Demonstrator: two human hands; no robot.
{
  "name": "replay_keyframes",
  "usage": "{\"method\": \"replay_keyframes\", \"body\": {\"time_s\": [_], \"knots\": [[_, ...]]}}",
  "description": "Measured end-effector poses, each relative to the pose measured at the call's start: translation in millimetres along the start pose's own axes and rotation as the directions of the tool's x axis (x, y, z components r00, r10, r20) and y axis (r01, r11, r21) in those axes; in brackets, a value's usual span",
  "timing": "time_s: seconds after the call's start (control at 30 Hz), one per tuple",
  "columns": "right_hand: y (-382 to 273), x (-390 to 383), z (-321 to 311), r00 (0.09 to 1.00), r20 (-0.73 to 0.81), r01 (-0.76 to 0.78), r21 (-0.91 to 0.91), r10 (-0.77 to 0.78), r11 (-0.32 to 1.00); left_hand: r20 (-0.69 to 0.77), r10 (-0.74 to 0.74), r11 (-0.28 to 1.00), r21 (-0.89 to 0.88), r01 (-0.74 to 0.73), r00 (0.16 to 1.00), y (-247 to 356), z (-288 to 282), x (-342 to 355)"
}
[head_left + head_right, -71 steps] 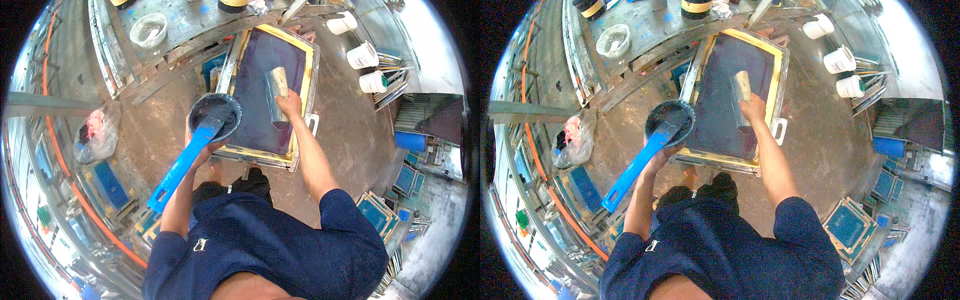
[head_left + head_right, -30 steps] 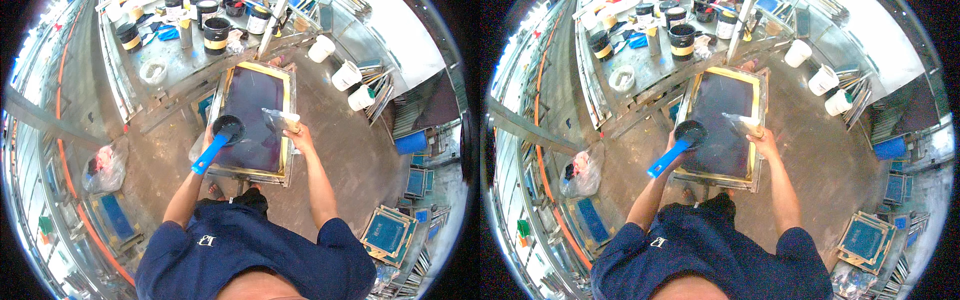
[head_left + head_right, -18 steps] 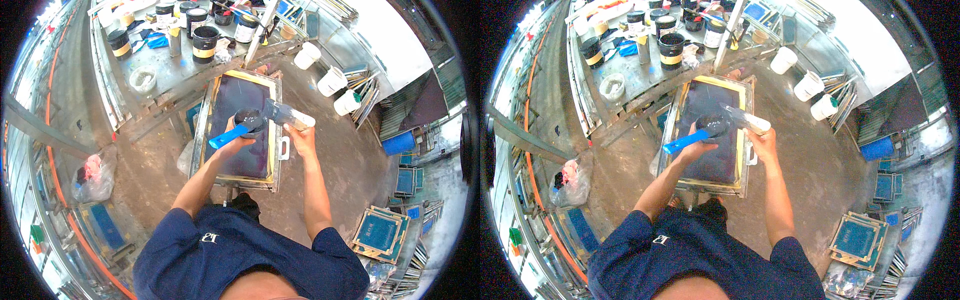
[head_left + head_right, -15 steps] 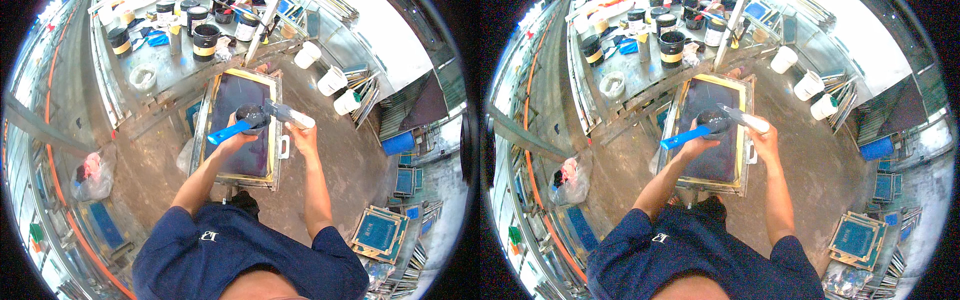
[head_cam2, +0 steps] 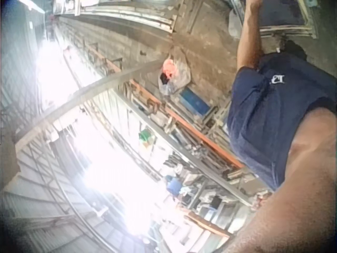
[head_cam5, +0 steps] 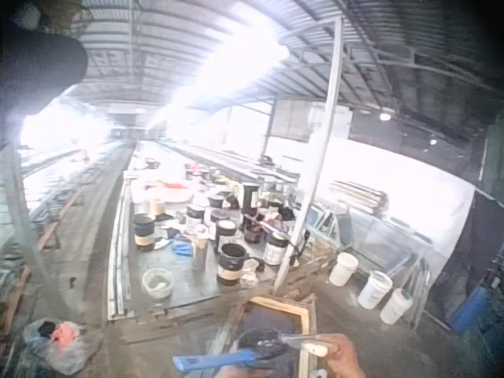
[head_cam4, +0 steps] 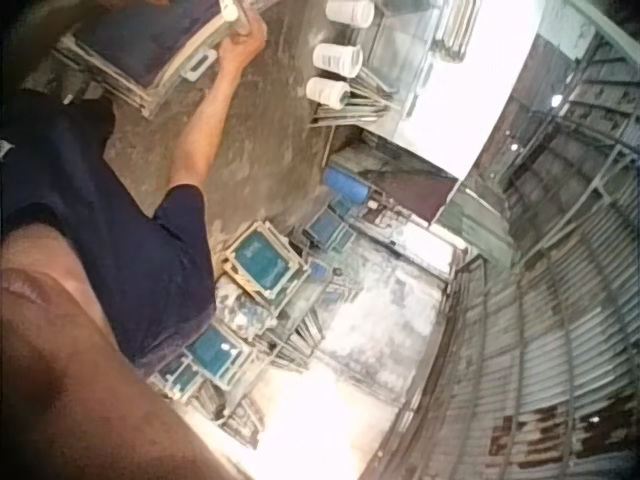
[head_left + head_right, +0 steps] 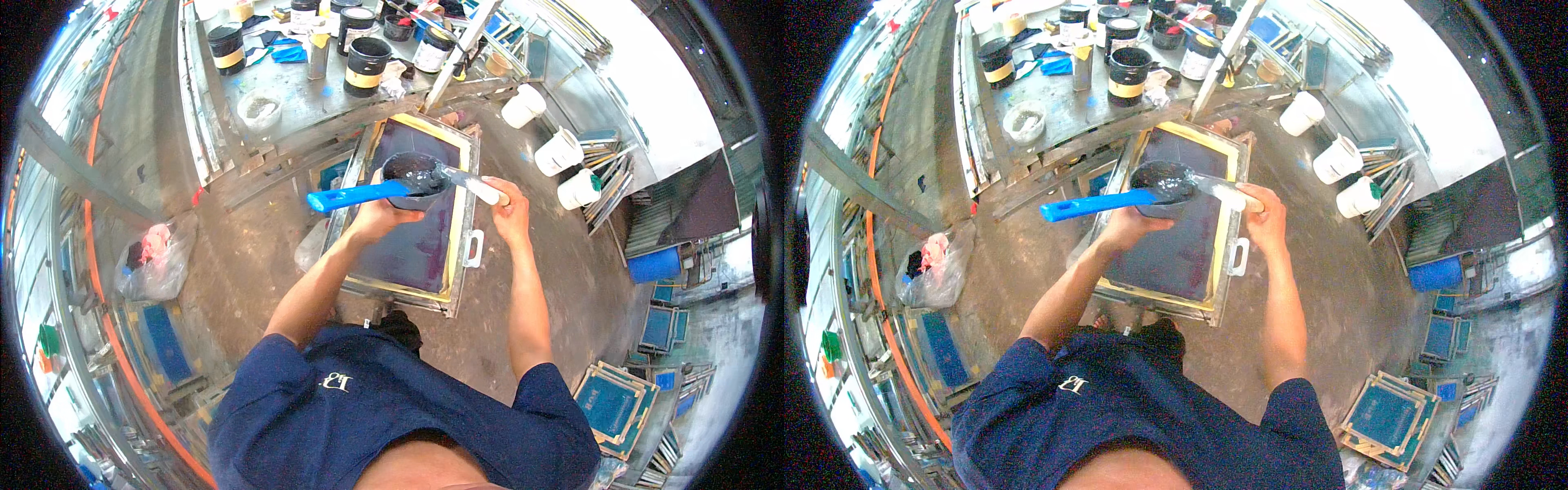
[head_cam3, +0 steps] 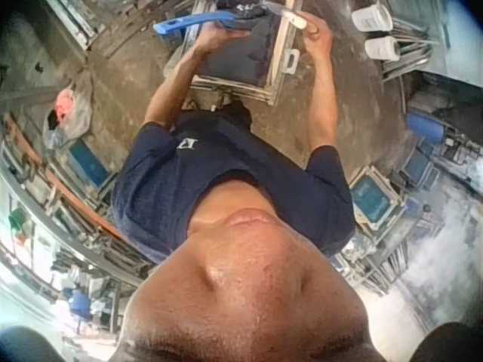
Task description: The person pours a dark liquid from a blue container onto a rectangular screen frame and spreads it evenly with a squeegee. After coating, the person puts on a disposable glove and wipes the screen surface with a cloth.
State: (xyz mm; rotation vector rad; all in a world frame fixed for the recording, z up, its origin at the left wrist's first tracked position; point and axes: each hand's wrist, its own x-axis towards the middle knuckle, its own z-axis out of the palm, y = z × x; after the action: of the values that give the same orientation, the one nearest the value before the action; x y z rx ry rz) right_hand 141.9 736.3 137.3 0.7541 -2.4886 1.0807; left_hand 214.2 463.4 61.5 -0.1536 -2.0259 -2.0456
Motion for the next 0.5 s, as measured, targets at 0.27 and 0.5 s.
{"method": "replay_keyframes", "body": {"time_s": [0.27,0.5], "knots": [[18.9,-2.3,26.8,0.944,0.020,-0.298,0.481,0.329,0.824,-0.056,0.094,0.994,0.069,-0.090,0.994,36.2,-27.1,-17.6],[-23.3,0.8,59.0,0.940,-0.089,-0.090,0.867,0.331,0.490,-0.078,-0.028,0.996,-0.088,0.021,0.997,9.9,-14.7,-20.9]]}}
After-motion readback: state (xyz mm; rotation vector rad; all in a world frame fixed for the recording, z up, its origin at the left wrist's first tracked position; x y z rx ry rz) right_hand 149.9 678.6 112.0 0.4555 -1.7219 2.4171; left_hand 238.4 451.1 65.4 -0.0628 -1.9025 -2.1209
